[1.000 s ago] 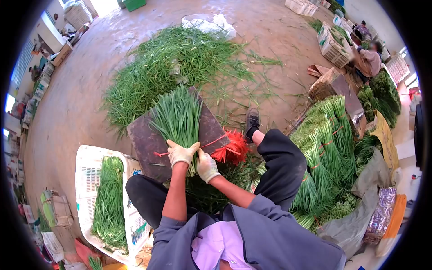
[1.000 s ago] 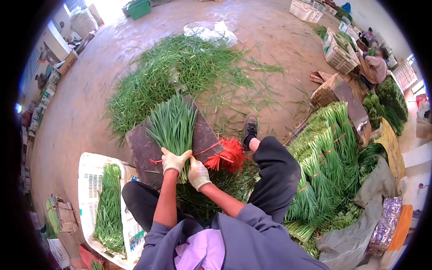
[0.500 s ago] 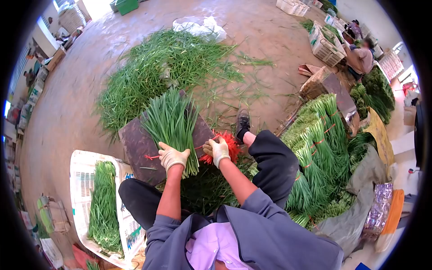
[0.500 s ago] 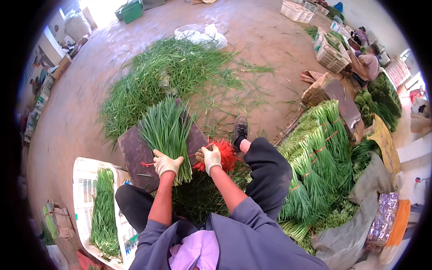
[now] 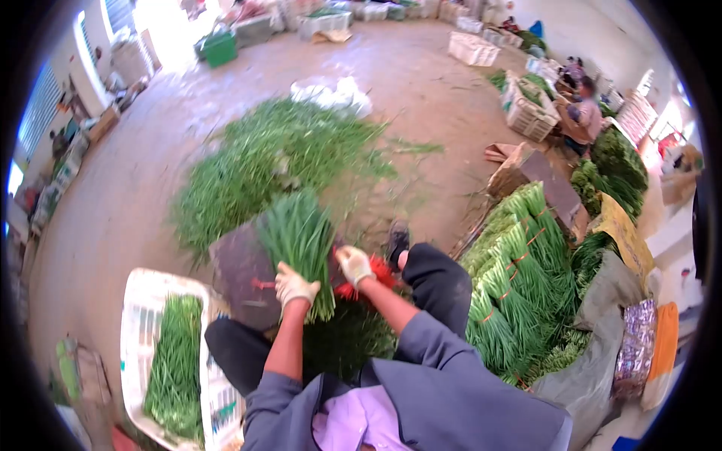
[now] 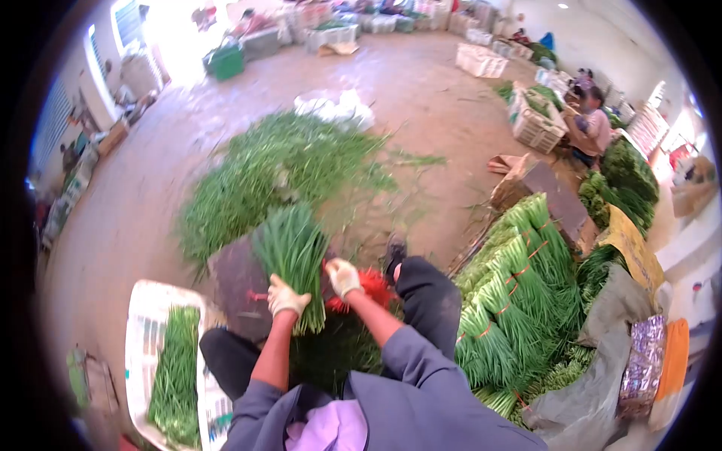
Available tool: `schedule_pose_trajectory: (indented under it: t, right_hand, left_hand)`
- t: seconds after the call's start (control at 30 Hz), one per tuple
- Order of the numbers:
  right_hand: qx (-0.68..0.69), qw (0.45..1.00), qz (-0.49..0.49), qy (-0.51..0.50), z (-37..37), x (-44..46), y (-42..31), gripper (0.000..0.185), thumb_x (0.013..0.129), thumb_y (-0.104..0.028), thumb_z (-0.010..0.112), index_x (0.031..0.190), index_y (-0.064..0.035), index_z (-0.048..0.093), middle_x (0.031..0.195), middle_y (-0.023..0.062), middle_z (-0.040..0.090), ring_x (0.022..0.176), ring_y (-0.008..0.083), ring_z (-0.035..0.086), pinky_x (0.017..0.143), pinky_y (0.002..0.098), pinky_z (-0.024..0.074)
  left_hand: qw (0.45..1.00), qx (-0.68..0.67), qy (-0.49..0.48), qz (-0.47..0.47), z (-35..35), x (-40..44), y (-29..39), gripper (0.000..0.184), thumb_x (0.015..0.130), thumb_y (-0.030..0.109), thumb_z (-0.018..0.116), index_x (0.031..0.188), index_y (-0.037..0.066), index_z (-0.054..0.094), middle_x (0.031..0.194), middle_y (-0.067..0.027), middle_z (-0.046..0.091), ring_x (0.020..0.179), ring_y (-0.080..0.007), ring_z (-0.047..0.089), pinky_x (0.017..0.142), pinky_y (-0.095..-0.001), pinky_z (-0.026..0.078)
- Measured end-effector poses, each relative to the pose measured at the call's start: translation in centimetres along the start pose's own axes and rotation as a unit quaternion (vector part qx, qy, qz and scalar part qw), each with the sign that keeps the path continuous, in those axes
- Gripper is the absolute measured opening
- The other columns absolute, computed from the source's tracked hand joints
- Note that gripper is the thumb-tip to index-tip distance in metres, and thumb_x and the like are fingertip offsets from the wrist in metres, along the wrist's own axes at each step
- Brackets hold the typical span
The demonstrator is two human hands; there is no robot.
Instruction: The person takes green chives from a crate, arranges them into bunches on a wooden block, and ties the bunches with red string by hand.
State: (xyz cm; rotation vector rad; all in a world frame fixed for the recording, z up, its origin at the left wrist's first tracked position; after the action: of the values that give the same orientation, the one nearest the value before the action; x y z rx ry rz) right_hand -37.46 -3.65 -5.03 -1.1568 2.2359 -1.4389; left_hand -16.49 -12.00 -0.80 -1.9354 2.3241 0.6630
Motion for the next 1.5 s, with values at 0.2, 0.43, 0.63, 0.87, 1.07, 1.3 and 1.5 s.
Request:
schedule_pose_trajectory:
  t: [0.2, 0.43, 0.63, 0.87, 1.07, 1.3, 1.5]
  right_hand:
    - [0.091, 0.996, 0.014, 0.007, -2.9, 0.5, -4.3, 0.017, 0.092, -0.012, 0.062, 0.106, -0.0026, 0.065, 0.081, 0.011, 0.068, 0.063, 0.0178, 0.064, 0.061, 0.0328, 0.0521]
    - [0.147, 0.933, 0.323, -0.061, -2.1, -3.9, 7.2, 0.033, 0.096, -0.003, 0.054, 0.129, 0.0002, 0.051, 0.108, 0.0181, 0.064, 0.062, 0.0243, 0.067, 0.052, 0.0362, 0.0546]
    - [0.435, 0.812, 0.383, -0.065, -0.2, -5.1, 4.7, 0.044, 0.1, -0.022, 0.057, 0.135, -0.0001, 0.043, 0.124, 0.0215, 0.059, 0.101, 0.0321, 0.067, 0.075, 0.0353, 0.0586]
    - [0.342, 0.879, 0.304, -0.133, 0.3, -5.3, 5.1, 0.042, 0.095, -0.015, 0.064, 0.13, 0.0017, 0.05, 0.114, 0.0147, 0.063, 0.089, 0.0225, 0.068, 0.073, 0.0315, 0.0566]
    - [0.294, 0.905, 0.29, -0.099, 0.4, -5.5, 5.9, 0.023, 0.092, -0.006, 0.066, 0.113, 0.0013, 0.065, 0.088, 0.0088, 0.07, 0.075, 0.0171, 0.069, 0.066, 0.0287, 0.0562]
    - [0.047, 0.985, -0.056, -0.153, 1.0, -2.1, -5.0, 0.014, 0.089, -0.015, 0.07, 0.097, -0.0043, 0.074, 0.086, 0.0091, 0.073, 0.072, 0.0212, 0.068, 0.068, 0.0316, 0.0544]
    - [-0.152, 0.912, -0.114, -0.365, 6.5, -1.8, -11.1, 0.023, 0.083, -0.027, 0.07, 0.099, -0.0118, 0.076, 0.092, 0.014, 0.071, 0.088, 0.0324, 0.068, 0.08, 0.0402, 0.0532]
  left_hand:
    - [0.998, 0.033, -0.051, 0.01, 0.7, -0.7, -0.1, 0.125, 0.065, 0.044, 0.087, 0.155, 0.001, 0.01, 0.135, -0.0219, 0.045, 0.121, -0.0356, 0.052, 0.098, -0.0438, 0.048]
    - [0.998, 0.021, -0.064, 0.006, 0.5, -0.6, -0.1, 0.127, 0.064, 0.044, 0.087, 0.155, 0.001, 0.01, 0.137, -0.0221, 0.045, 0.121, -0.0365, 0.053, 0.099, -0.0439, 0.048]
    - [0.999, 0.026, -0.046, 0.006, 0.7, -0.4, -0.2, 0.126, 0.064, 0.043, 0.087, 0.155, 0.002, 0.01, 0.135, -0.0212, 0.045, 0.121, -0.036, 0.052, 0.099, -0.0438, 0.047]
    - [0.999, 0.024, -0.039, 0.007, 0.7, -0.3, -0.2, 0.125, 0.064, 0.042, 0.087, 0.155, 0.001, 0.011, 0.136, -0.0217, 0.045, 0.121, -0.0365, 0.053, 0.098, -0.0448, 0.047]
    - [0.999, 0.021, -0.043, 0.01, 1.0, -0.2, -0.3, 0.126, 0.063, 0.043, 0.087, 0.155, 0.001, 0.01, 0.136, -0.0225, 0.045, 0.121, -0.0373, 0.053, 0.098, -0.0452, 0.047]
    - [0.998, 0.026, -0.057, 0.015, 0.6, -0.4, -0.1, 0.129, 0.063, 0.05, 0.085, 0.155, 0.001, 0.01, 0.136, -0.0228, 0.044, 0.122, -0.0364, 0.052, 0.098, -0.0445, 0.047]
    - [0.978, -0.14, -0.111, 0.105, -0.1, 1.0, -2.5, 0.128, 0.062, 0.05, 0.085, 0.154, -0.002, 0.015, 0.145, -0.0268, 0.042, 0.131, -0.0385, 0.047, 0.107, -0.042, 0.041]
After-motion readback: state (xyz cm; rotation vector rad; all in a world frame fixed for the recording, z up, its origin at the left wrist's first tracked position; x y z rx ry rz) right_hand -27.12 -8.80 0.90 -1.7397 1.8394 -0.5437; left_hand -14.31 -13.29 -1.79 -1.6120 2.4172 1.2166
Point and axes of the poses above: each hand's wrist, its own x-axis towards the middle knuckle, its own z-axis out of the palm, y = z × x, the point moved 10 cm from there along x, towards the middle knuckle
